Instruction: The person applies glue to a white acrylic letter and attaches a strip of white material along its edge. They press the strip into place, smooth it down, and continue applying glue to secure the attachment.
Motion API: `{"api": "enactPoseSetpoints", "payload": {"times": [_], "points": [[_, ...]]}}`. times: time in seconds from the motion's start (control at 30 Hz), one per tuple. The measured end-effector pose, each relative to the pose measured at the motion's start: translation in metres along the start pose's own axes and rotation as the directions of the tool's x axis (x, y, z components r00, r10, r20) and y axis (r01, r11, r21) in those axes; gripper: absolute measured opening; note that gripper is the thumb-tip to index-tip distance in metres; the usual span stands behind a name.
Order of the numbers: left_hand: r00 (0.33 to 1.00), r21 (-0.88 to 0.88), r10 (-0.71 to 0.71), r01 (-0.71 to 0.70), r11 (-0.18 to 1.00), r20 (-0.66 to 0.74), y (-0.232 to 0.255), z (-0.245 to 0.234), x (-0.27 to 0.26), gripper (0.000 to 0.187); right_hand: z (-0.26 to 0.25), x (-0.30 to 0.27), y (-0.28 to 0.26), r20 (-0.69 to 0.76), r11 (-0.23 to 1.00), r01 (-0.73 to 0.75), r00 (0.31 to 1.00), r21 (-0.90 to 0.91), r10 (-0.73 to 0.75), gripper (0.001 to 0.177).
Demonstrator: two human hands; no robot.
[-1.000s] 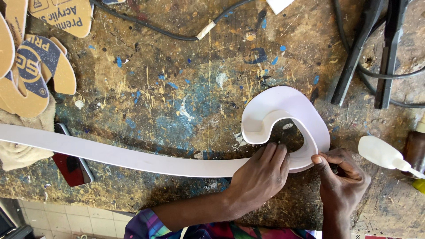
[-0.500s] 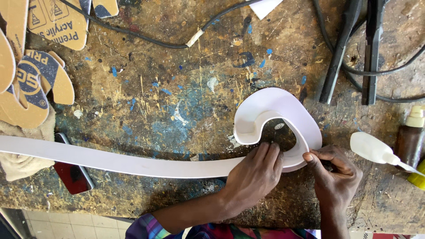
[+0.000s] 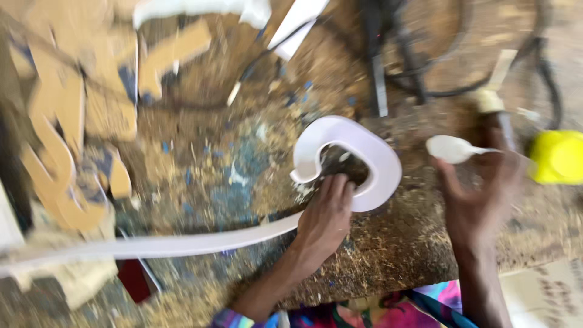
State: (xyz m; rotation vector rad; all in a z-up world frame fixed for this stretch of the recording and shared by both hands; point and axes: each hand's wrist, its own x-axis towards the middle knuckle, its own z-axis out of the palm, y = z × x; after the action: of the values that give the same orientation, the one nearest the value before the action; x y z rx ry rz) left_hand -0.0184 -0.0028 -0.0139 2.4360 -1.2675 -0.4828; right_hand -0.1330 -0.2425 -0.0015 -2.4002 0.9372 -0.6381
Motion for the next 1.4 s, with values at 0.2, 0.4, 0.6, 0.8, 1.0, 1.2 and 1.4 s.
{"api": "enactPoseSetpoints", "payload": {"times": [0.2, 0.4, 0.6, 0.8, 1.0, 1.2, 1.4], "points": [[0.998, 0.143, 0.041, -0.034, 0.989, -0.047, 0.005, -0.011, 0.002, 0.012, -0.003, -0.013, -0.016, -0.017, 0.984, -0.037, 0.999, 0.173, 0.04, 0.042], [0.997, 0.073, -0.06, 0.056, 0.996, 0.052, 0.003, 0.003, 0.003, 0.055, -0.027, -0.069, -0.021, 0.522, 0.908, -0.401, 0.804, 0.124, 0.284, 0.067], [1.0, 0.065, -0.015, 0.016, 0.998, -0.019, 0.004, 0.001, 0.002, 0.038, -0.012, -0.1, -0.017, 0.497, 0.764, -0.556, 0.789, 0.327, 0.361, 0.062], [0.999, 0.041, -0.042, 0.041, 0.998, 0.025, 0.004, -0.003, 0.003, 0.036, 0.006, -0.103, -0.014, 0.399, 0.776, -0.484, 0.857, 0.405, 0.327, 0.058], [1.0, 0.01, -0.027, 0.027, 1.0, 0.004, 0.007, -0.009, 0.002, 0.022, -0.005, -0.095, -0.022, 0.433, 0.79, -0.495, 0.839, 0.362, 0.328, 0.053], [1.0, -0.006, -0.013, 0.013, 1.0, 0.011, 0.006, -0.01, 0.002, 0.023, -0.002, -0.095, -0.022, 0.415, 0.786, -0.521, 0.83, 0.334, 0.374, 0.055], [0.999, 0.008, 0.031, -0.031, 0.999, -0.011, 0.003, -0.009, 0.002, 0.022, -0.007, -0.102, -0.033, 0.452, 0.795, -0.529, 0.811, 0.298, 0.371, 0.053]]}}
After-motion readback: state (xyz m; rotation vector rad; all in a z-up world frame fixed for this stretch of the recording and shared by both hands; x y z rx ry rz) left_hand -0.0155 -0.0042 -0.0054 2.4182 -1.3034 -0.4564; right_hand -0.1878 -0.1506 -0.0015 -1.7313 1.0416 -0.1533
